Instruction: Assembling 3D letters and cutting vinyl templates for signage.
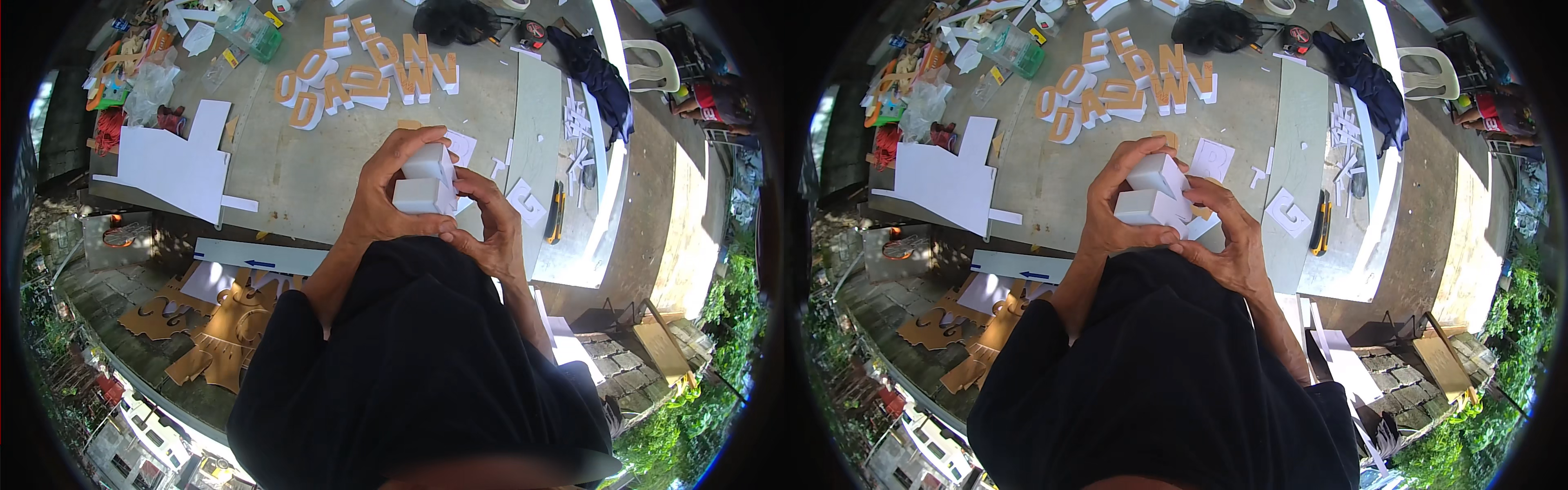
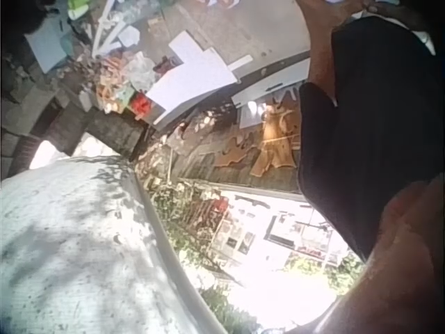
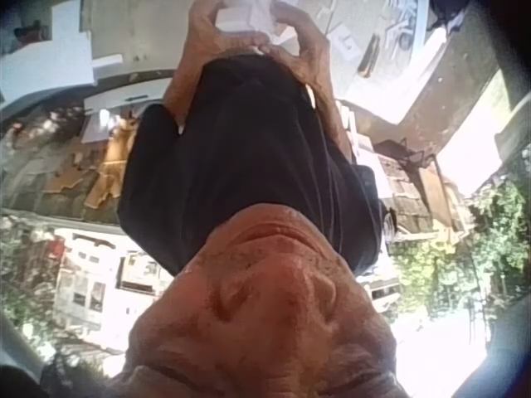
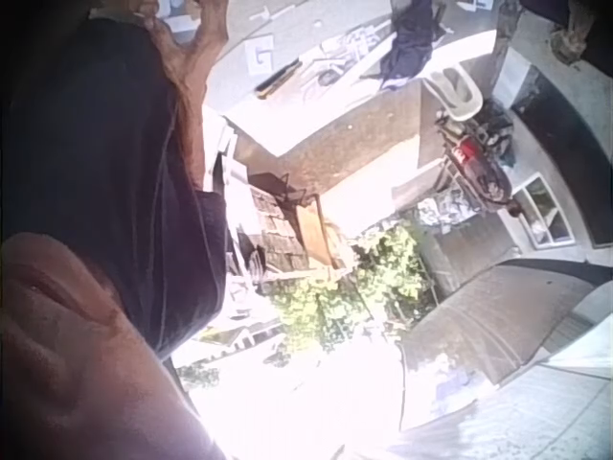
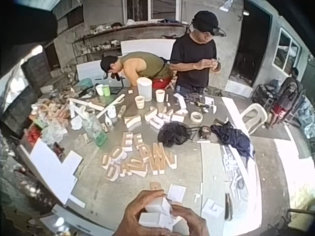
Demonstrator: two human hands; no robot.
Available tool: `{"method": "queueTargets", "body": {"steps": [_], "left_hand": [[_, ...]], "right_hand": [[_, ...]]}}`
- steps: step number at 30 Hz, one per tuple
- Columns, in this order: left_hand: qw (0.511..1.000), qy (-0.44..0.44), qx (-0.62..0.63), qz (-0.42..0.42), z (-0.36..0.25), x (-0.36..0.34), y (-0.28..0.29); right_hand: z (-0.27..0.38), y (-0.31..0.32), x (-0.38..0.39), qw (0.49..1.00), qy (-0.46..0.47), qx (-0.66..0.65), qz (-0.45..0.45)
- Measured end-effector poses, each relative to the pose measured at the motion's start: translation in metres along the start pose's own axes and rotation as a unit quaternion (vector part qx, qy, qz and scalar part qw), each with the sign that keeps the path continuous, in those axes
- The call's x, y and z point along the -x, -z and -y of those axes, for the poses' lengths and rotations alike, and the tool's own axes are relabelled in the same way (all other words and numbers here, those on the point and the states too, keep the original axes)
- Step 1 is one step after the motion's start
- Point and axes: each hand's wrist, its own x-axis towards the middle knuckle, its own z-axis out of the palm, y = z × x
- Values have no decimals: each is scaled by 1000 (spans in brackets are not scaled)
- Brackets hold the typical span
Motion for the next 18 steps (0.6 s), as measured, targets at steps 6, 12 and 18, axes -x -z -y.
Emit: {"method": "queueTargets", "body": {"steps": [6,12,18], "left_hand": [[1000,5,-8,7,1,0,0],[1000,6,18,9,12,3,4],[995,47,85,1,26,7,4]], "right_hand": [[2,-1,-2,1000,12,18,-18],[0,0,-1,999,6,31,-17],[-9,-5,0,998,3,50,-23]]}}
